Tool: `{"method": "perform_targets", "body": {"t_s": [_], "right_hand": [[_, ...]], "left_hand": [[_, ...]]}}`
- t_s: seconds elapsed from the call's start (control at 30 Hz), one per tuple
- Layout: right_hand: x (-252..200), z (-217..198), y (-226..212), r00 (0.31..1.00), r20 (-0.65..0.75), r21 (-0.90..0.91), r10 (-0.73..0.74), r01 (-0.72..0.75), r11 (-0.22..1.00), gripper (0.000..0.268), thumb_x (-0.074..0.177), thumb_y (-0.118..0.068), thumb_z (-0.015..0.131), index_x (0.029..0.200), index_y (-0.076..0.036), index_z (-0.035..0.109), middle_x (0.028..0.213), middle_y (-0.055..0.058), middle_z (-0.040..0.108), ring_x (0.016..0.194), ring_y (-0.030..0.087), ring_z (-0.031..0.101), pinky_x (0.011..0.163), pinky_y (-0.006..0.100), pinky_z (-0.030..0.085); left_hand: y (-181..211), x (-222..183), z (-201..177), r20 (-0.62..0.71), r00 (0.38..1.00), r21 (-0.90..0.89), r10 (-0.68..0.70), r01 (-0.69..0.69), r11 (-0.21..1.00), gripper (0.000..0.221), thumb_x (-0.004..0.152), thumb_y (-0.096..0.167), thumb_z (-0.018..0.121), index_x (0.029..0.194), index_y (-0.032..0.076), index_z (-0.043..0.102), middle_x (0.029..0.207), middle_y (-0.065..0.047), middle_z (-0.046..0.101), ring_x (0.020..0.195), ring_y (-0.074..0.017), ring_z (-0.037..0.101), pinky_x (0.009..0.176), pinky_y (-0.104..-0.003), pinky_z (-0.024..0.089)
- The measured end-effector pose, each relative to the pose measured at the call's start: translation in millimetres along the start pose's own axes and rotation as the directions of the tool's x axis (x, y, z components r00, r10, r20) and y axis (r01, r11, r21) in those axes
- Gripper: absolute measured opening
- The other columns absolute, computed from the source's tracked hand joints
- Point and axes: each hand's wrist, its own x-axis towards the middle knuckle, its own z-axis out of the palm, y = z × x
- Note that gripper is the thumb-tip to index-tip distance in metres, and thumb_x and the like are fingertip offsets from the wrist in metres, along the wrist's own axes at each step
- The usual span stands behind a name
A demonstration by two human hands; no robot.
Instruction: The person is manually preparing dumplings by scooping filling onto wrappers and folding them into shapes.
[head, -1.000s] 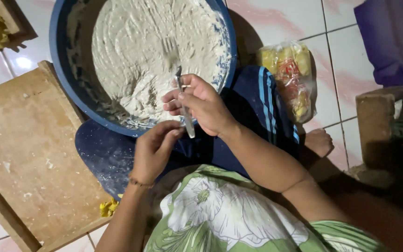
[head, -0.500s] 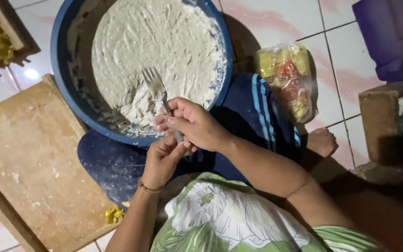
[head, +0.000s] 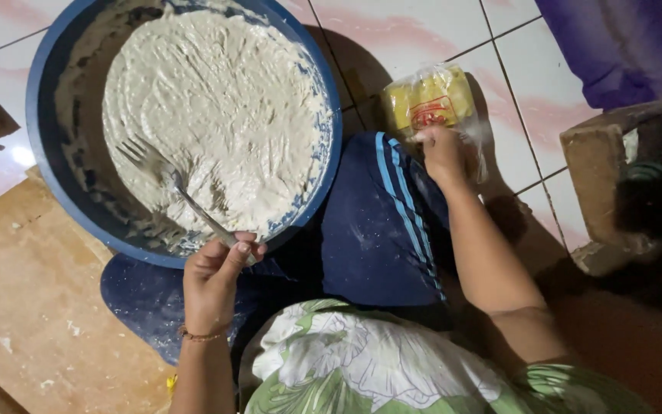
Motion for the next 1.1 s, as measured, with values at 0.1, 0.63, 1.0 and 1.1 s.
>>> {"method": "perform_targets", "body": {"t_s": [0.1, 0.63, 1.0, 1.1], "right_hand": [[-25, -35, -61, 0.982, 0.042, -0.134, 0.186, -0.179, 0.975, 0.037, 0.11, -0.038, 0.043, 0.135, -0.02, 0.063, 0.138, 0.018, 0.062, 0.132, 0.042, 0.055, 0.109, 0.059, 0.044], [-18, -26, -24, 0.984, 0.155, 0.405, 0.083, -0.14, 0.903, 0.047, 0.089, 0.0, 0.042, 0.115, -0.017, 0.077, 0.117, 0.001, 0.075, 0.108, 0.017, 0.065, 0.094, 0.026, 0.046], [35, -21, 15, 0.32, 0.128, -0.519, -0.939, 0.828, 0.212, 0.034, 0.074, 0.012, 0.088, 0.093, -0.009, 0.07, 0.096, 0.003, 0.062, 0.092, 0.02, 0.058, 0.077, 0.03, 0.057], [42, -20, 13, 0.256, 0.055, -0.602, -0.965, 0.78, 0.172, 0.03, 0.078, 0.006, 0.088, 0.088, -0.01, 0.065, 0.092, 0.003, 0.059, 0.092, 0.023, 0.057, 0.077, 0.035, 0.051]], "left_hand": [[0, 0, 1, 0.006, 1.0, 0.011, 0.0, 0.0, 1.0, 0.016, 0.094, 0.0, 0.066, 0.106, -0.01, 0.071, 0.08, -0.022, 0.075, 0.076, -0.0204, 0.072, 0.076, -0.032, 0.061], [-4, 2, -8, 0.044, 0.999, 0.077, -0.028, 0.025, 0.997, 0.019, 0.097, 0.013, 0.065, 0.109, 0.0, 0.072, 0.091, -0.01, 0.075, 0.088, -0.0212, 0.075, 0.079, -0.031, 0.062], [-4, 3, -3, 0.078, 0.997, 0.029, -0.01, 0.008, 1.0, 0.019, 0.098, 0.013, 0.064, 0.109, -0.001, 0.072, 0.089, -0.014, 0.075, 0.084, -0.0212, 0.072, 0.081, -0.034, 0.061], [-9, 3, -3, 0.059, 0.998, 0.003, -0.031, 0.031, 1.0, 0.013, 0.097, 0.008, 0.065, 0.103, -0.001, 0.072, 0.097, -0.011, 0.074, 0.087, -0.0228, 0.075, 0.082, -0.034, 0.065]]}}
